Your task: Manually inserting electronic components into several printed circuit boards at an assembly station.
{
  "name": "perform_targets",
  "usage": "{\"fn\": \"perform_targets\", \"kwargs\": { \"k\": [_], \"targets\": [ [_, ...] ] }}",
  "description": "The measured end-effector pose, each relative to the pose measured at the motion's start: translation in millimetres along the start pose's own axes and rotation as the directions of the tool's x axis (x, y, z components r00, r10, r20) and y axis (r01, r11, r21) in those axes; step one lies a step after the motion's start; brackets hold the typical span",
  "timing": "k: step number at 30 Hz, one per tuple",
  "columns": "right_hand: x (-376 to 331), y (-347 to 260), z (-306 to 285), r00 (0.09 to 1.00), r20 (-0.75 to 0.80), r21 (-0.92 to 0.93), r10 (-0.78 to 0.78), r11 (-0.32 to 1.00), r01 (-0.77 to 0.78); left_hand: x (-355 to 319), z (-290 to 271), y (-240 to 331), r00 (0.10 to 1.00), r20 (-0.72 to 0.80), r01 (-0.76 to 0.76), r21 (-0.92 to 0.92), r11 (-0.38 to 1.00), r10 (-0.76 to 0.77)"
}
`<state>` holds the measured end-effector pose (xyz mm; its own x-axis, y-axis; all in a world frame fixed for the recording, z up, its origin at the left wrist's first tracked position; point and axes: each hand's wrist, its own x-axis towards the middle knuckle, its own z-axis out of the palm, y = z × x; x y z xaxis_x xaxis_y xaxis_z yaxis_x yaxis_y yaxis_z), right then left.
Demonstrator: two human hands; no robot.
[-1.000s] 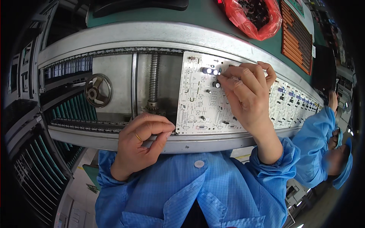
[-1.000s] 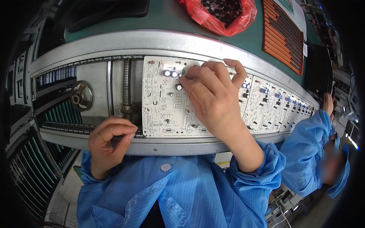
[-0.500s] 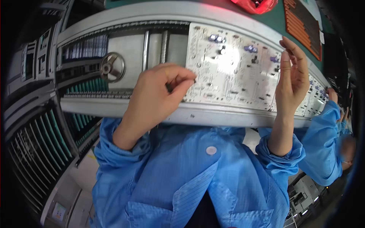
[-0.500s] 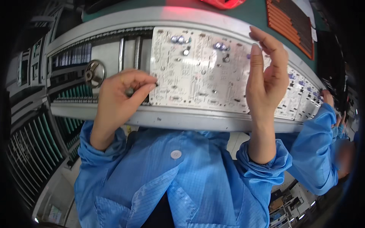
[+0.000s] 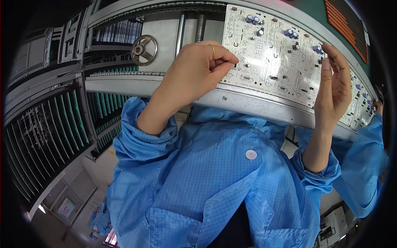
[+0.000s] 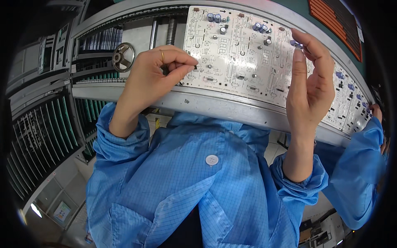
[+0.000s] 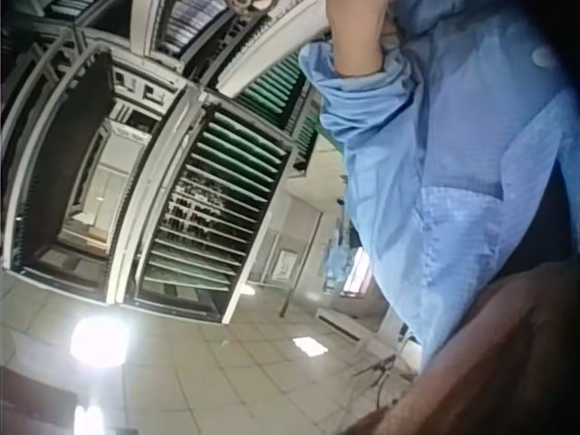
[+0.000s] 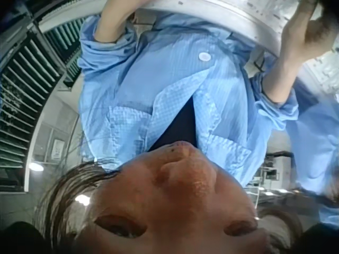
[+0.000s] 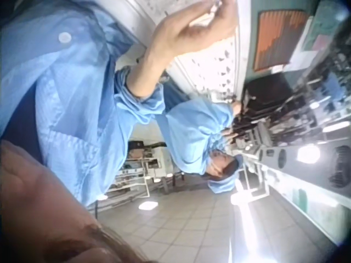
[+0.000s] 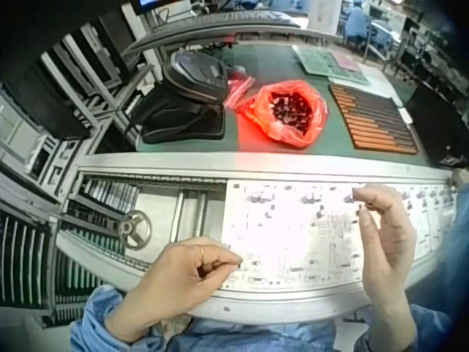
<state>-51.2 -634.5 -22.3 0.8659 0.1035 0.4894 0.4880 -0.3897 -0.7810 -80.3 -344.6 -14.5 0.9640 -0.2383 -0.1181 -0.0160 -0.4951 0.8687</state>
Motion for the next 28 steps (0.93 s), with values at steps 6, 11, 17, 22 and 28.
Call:
{"fn": "perform_targets", "kwargs": {
  "k": [6,11,17,22,28],
  "targets": [
    [-14.6,-5.7,-5.0,1.0,0.003,-0.033,-0.016,0.999,0.016,0.5,3.0,-4.5,0.997,-0.006,-0.08,0.016,0.997,0.08],
    [-29.3,-15.8,-3.2,1.0,0.013,-0.034,-0.026,0.999,0.027,-1.3,7.5,-13.9,0.971,-0.004,-0.238,0.101,0.966,0.24],
    [-54.5,-42.6,19.8,0.994,0.094,0.031,-0.054,0.998,0.052,-10.0,10.8,-22.5,0.834,0.004,-0.52,0.339,0.784,0.552],
    [-91.5,-75.5,48.4,0.937,0.349,0.12,-0.008,0.992,-0.036,-12.1,7.2,-18.0,0.96,-0.071,-0.261,0.123,0.957,0.271],
    [-125.8,-82.1,87.2,0.792,0.517,0.348,-0.324,0.925,0.151,-79.2,-156.0,-3.0,0.4,-0.739,0.293,0.663,0.689,0.542]
  ]
}}
